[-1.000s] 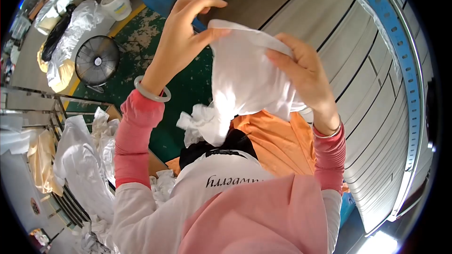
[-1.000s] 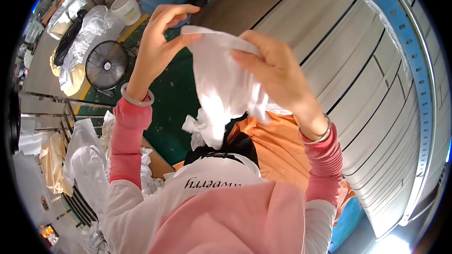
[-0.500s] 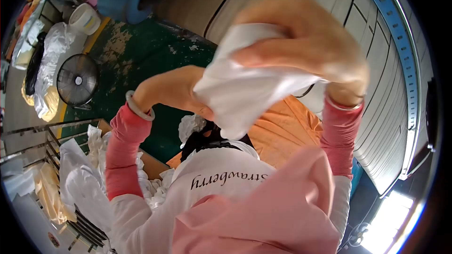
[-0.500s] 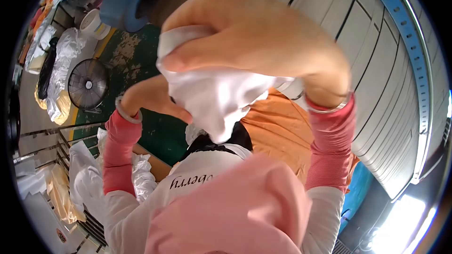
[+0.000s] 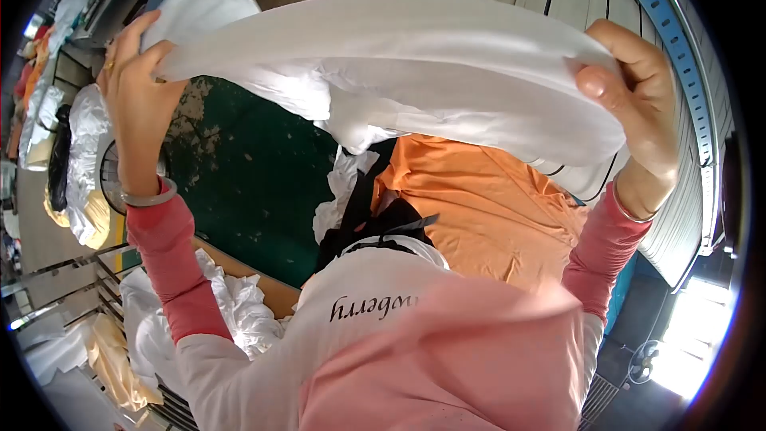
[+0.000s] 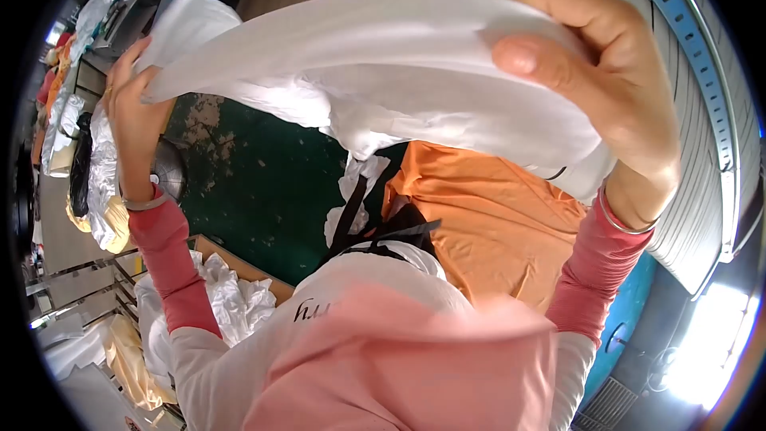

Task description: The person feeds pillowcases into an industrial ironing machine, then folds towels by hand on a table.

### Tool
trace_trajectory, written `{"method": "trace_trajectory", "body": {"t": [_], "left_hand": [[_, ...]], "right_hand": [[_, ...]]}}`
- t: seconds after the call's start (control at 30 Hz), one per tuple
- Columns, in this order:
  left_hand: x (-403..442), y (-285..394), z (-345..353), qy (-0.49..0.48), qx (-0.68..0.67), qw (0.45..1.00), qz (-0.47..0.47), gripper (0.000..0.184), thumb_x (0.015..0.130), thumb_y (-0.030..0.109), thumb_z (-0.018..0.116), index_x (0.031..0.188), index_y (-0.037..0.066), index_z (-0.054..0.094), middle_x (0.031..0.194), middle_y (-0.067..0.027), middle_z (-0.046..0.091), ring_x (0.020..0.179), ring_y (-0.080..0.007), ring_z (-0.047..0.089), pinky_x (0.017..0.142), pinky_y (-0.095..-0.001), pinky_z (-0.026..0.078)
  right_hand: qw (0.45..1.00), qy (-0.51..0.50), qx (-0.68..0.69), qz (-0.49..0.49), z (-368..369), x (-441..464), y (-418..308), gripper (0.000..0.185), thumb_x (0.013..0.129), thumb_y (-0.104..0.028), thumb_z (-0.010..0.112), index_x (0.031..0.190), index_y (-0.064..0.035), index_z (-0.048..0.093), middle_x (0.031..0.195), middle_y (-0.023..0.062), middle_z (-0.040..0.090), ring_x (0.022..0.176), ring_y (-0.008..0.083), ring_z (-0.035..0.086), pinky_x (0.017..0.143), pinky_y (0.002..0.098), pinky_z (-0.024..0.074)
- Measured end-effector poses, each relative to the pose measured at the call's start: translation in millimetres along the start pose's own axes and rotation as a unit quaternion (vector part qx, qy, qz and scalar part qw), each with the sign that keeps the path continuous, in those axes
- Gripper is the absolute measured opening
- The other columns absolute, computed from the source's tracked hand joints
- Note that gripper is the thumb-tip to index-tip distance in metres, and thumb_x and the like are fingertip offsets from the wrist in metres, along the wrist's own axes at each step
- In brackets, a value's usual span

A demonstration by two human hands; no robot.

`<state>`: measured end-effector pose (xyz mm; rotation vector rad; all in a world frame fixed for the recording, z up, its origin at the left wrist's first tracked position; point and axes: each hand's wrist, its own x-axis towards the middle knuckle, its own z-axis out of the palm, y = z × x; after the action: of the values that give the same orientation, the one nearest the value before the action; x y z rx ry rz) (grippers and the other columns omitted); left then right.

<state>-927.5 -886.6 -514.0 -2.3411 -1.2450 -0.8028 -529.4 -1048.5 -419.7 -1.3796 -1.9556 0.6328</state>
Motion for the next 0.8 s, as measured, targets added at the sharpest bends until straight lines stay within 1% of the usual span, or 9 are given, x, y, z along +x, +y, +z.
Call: {"method": "trace_trajectory", "body": {"t": [0.13, 0.17, 0.2, 0.27, 0.33, 0.4, 0.47, 0.6, 0.8], "left_hand": [[5.0, 10.4, -6.1, 0.005, -0.006, 0.996, 0.083, 0.015, 0.062, 0.009, 0.074, 0.075, 0.006, 0.068, 0.124, 0.0023, 0.061, 0.13, -0.0213, 0.043, 0.111, -0.0515, 0.02], [2.4, 7.6, -7.4, 0.031, -0.072, 0.989, 0.129, 0.012, 0.061, 0.007, 0.074, 0.069, 0.007, 0.065, 0.119, 0.0013, 0.064, 0.133, -0.0234, 0.04, 0.113, -0.0523, 0.014], [-0.3, 9.7, -14.1, 0.053, -0.157, 0.971, 0.172, 0.009, 0.062, 0.005, 0.072, 0.065, 0.005, 0.063, 0.105, -0.0045, 0.069, 0.126, -0.029, 0.049, 0.113, -0.0521, 0.015], [-16.1, 16.1, -28.7, 0.028, -0.264, 0.949, 0.17, 0.009, 0.064, 0.003, 0.071, 0.063, 0.004, 0.062, 0.085, -0.0085, 0.071, 0.098, -0.033, 0.065, 0.105, -0.052, 0.033], [-36.2, 22.0, -37.1, -0.067, -0.46, 0.878, 0.115, 0.009, 0.069, 0.005, 0.071, 0.067, 0.001, 0.063, 0.069, -0.0092, 0.067, 0.068, -0.0286, 0.066, 0.081, -0.0431, 0.049], [-36.4, 35.8, -38.9, -0.243, -0.534, 0.801, 0.115, 0.017, 0.07, 0.011, 0.075, 0.066, 0.0, 0.063, 0.065, -0.0096, 0.064, 0.054, -0.0283, 0.057, 0.07, -0.0385, 0.049], [-33.9, 47.8, -34.4, -0.409, -0.435, 0.799, 0.068, 0.019, 0.068, 0.011, 0.077, 0.073, -0.001, 0.064, 0.068, -0.0115, 0.063, 0.059, -0.0287, 0.059, 0.059, -0.0322, 0.044], [-49.9, 5.1, 3.1, -0.31, -0.241, 0.92, 0.009, 0.018, 0.066, 0.002, 0.072, 0.082, -0.002, 0.065, 0.077, -0.0159, 0.064, 0.068, -0.0319, 0.061, 0.059, -0.031, 0.046], [-60.2, -16.2, 16.5, -0.228, -0.352, 0.895, -0.149, 0.015, 0.064, -0.004, 0.068, 0.079, -0.003, 0.065, 0.074, -0.0099, 0.065, 0.066, -0.0172, 0.061, 0.062, -0.0265, 0.046]], "right_hand": [[0.999, 0.027, -0.032, -0.002, -9.4, -16.8, -15.4, 0.025, 0.079, -0.021, 0.071, 0.086, 0.0005, 0.059, 0.072, -0.0019, 0.052, 0.063, 0.0042, 0.047, 0.055, 0.019, 0.0338], [0.998, 0.01, -0.047, -0.039, -13.2, -21.7, -15.2, 0.023, 0.078, -0.017, 0.072, 0.084, 0.0009, 0.06, 0.071, -0.0011, 0.054, 0.062, 0.0045, 0.049, 0.055, 0.0193, 0.0356], [0.997, 0.0, -0.072, -0.024, -19.0, -30.9, -17.7, 0.019, 0.075, -0.012, 0.071, 0.084, 0.0009, 0.059, 0.071, -0.0003, 0.055, 0.062, 0.0053, 0.05, 0.055, 0.0198, 0.0362], [0.992, -0.024, -0.123, 0.005, -30.7, -48.9, -22.5, 0.016, 0.069, -0.001, 0.069, 0.082, 0.001, 0.059, 0.072, 0.0012, 0.056, 0.062, 0.0069, 0.052, 0.054, 0.021, 0.0375], [0.967, 0.006, -0.249, 0.061, -44.9, -64.7, -23.9, 0.018, 0.067, 0.003, 0.066, 0.083, 0.0013, 0.059, 0.074, 0.0025, 0.057, 0.063, 0.008, 0.053, 0.054, 0.0217, 0.0377], [0.963, 0.097, -0.249, 0.021, -55.6, -77.3, -19.6, 0.017, 0.065, 0.008, 0.062, 0.08, 0.0015, 0.058, 0.076, 0.0039, 0.056, 0.063, 0.0092, 0.052, 0.054, 0.0227, 0.0369], [0.944, 0.247, -0.217, -0.033, -54.5, -91.2, -12.8, 0.016, 0.066, 0.011, 0.062, 0.078, 0.0011, 0.058, 0.075, 0.0046, 0.055, 0.062, 0.0096, 0.051, 0.053, 0.0233, 0.036], [0.923, 0.249, -0.292, -0.035, -42.1, -114.7, -26.1, 0.017, 0.064, 0.011, 0.065, 0.074, 0.0002, 0.058, 0.07, 0.0041, 0.053, 0.059, 0.0105, 0.049, 0.05, 0.0238, 0.0331], [0.905, 0.243, -0.338, 0.092, -35.6, -146.8, -3.3, 0.02, 0.056, 0.01, 0.068, 0.068, 0.0002, 0.056, 0.061, 0.0023, 0.045, 0.052, 0.0113, 0.04, 0.047, 0.0264, 0.0291]]}}
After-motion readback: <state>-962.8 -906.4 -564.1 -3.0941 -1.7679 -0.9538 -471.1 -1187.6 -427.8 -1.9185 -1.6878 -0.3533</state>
